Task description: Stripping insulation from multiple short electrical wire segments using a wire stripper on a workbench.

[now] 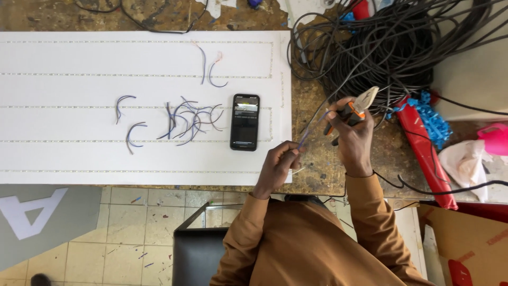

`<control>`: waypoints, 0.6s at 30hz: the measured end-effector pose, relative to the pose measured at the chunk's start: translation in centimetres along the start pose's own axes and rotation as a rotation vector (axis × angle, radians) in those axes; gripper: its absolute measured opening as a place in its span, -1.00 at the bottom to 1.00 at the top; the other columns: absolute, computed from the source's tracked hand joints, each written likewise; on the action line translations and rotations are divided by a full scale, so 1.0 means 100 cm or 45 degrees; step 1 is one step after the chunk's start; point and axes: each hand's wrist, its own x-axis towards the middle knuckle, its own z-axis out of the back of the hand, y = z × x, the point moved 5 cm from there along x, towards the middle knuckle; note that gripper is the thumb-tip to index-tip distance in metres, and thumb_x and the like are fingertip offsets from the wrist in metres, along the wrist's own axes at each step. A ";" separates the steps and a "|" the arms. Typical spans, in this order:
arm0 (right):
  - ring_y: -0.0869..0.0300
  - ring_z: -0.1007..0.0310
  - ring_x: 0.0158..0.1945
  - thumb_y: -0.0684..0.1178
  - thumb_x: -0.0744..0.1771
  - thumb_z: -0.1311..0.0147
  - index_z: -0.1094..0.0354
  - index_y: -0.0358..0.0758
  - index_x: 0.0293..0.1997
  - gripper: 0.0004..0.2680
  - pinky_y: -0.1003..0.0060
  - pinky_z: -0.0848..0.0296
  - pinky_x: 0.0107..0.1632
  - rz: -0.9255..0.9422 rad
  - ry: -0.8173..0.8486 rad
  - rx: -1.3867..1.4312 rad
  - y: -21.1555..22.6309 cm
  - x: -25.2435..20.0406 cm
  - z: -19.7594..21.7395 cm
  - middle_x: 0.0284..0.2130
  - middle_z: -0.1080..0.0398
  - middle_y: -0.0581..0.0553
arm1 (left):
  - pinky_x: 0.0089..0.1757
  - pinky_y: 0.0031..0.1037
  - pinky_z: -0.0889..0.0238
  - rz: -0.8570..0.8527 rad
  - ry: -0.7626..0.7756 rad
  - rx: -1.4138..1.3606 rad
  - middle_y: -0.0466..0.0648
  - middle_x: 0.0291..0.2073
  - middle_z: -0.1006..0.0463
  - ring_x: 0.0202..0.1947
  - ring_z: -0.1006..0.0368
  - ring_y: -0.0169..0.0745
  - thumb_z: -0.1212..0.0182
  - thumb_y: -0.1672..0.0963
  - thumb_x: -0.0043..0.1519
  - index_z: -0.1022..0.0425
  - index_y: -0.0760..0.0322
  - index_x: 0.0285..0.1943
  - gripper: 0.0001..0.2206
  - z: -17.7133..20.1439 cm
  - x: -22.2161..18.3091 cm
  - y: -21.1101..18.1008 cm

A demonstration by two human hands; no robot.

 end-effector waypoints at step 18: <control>0.04 -0.57 -0.22 -0.39 0.44 -0.23 -0.39 -0.37 0.09 -0.84 0.10 -0.57 -0.07 -0.017 0.149 0.100 -0.004 0.039 0.018 -0.16 -0.51 -0.30 | 0.03 -0.08 -0.42 -0.119 -0.007 0.190 0.13 -0.32 -0.71 -0.20 -0.62 -0.06 -0.06 0.08 0.66 -0.65 0.34 0.19 -0.73 -0.030 0.010 -0.016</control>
